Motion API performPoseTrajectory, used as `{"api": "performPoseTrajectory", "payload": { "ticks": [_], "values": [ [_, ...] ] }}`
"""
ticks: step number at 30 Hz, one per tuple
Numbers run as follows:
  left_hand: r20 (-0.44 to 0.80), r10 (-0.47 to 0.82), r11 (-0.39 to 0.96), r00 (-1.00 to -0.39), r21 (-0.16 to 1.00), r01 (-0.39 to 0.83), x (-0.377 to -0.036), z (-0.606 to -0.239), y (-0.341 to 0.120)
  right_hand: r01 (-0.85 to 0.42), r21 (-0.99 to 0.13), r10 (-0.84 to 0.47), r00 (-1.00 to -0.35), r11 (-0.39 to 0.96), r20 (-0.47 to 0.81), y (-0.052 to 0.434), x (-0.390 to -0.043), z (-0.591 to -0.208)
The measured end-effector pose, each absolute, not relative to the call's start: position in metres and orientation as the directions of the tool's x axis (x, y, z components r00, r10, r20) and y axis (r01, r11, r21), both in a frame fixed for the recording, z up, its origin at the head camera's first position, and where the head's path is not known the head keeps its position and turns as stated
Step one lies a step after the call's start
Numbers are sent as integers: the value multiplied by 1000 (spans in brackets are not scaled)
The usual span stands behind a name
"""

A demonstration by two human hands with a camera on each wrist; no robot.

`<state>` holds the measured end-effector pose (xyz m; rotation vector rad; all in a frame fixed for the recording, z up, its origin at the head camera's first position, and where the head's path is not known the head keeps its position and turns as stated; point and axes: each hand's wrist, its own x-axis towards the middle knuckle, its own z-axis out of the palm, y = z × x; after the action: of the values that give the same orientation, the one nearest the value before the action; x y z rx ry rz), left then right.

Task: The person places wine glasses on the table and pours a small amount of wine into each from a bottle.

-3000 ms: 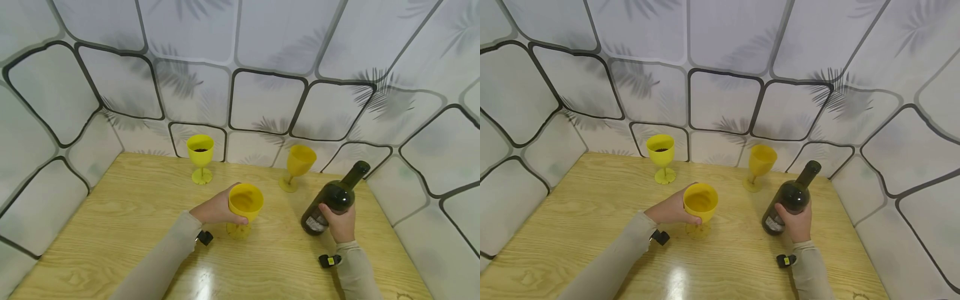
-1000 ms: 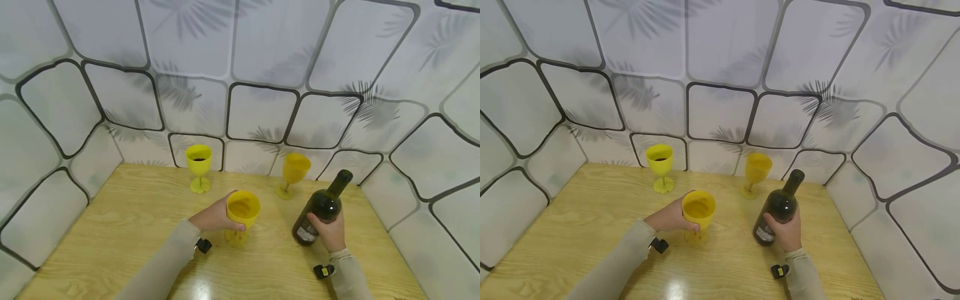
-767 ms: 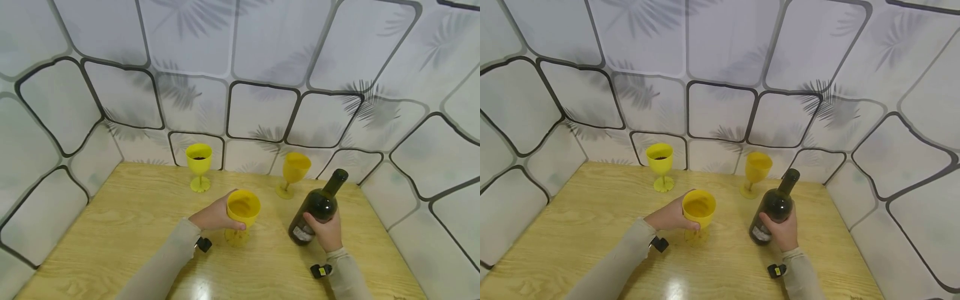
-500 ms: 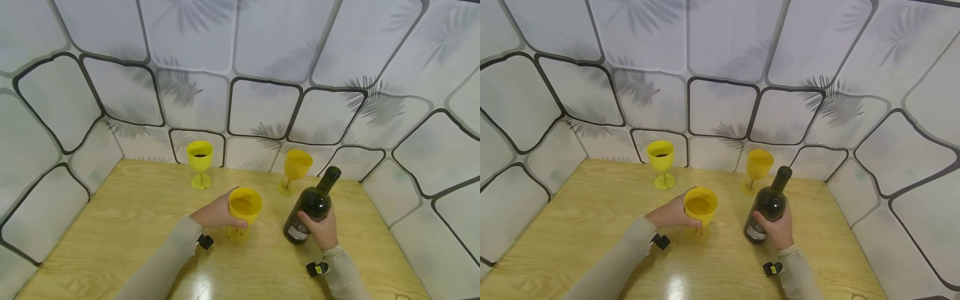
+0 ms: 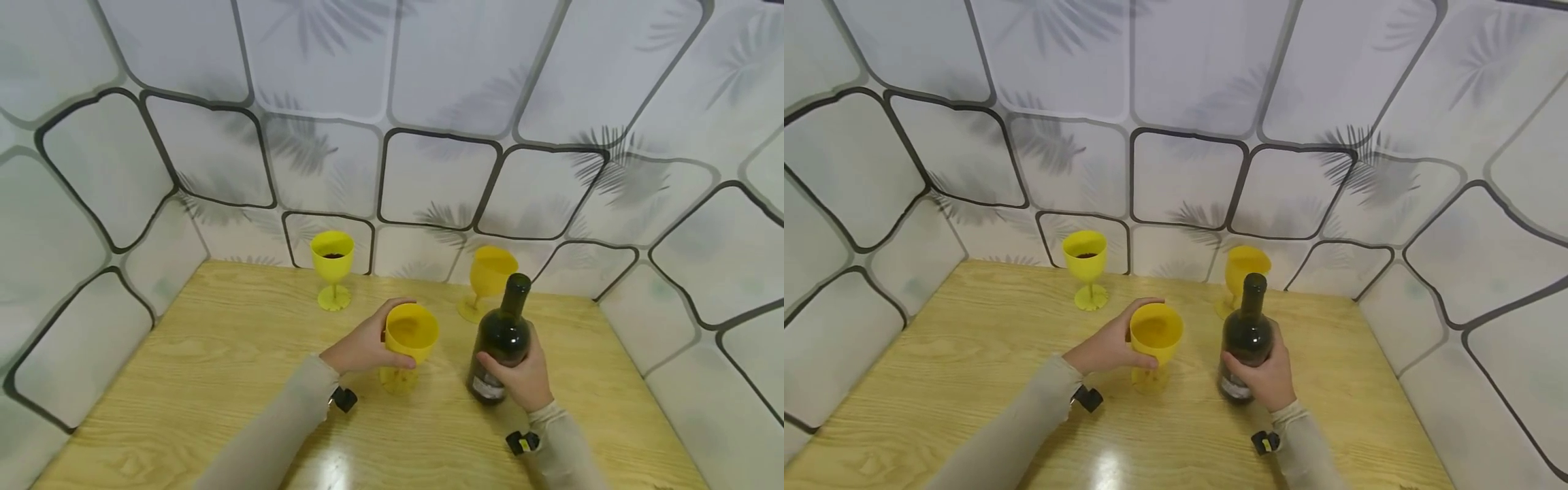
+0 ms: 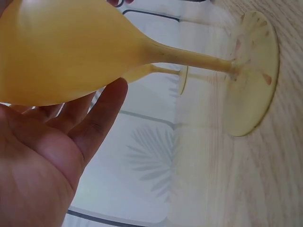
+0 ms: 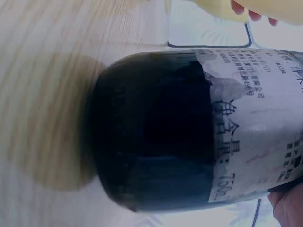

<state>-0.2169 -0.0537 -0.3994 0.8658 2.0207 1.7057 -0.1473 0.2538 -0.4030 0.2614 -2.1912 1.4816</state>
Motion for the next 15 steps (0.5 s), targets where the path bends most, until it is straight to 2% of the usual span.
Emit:
{"api": "performPoseTrajectory", "payload": {
  "ticks": [8, 15],
  "values": [
    [130, 663, 86, -737, 965, 247, -214, -397, -55, -421, -677, -73, -875, 603, 479, 265, -149, -390],
    [156, 663, 66, -732, 962, 264, -212, -396, -54, -441, -448, -195, -846, 778, 495, 272, -148, -377]
  ]
}}
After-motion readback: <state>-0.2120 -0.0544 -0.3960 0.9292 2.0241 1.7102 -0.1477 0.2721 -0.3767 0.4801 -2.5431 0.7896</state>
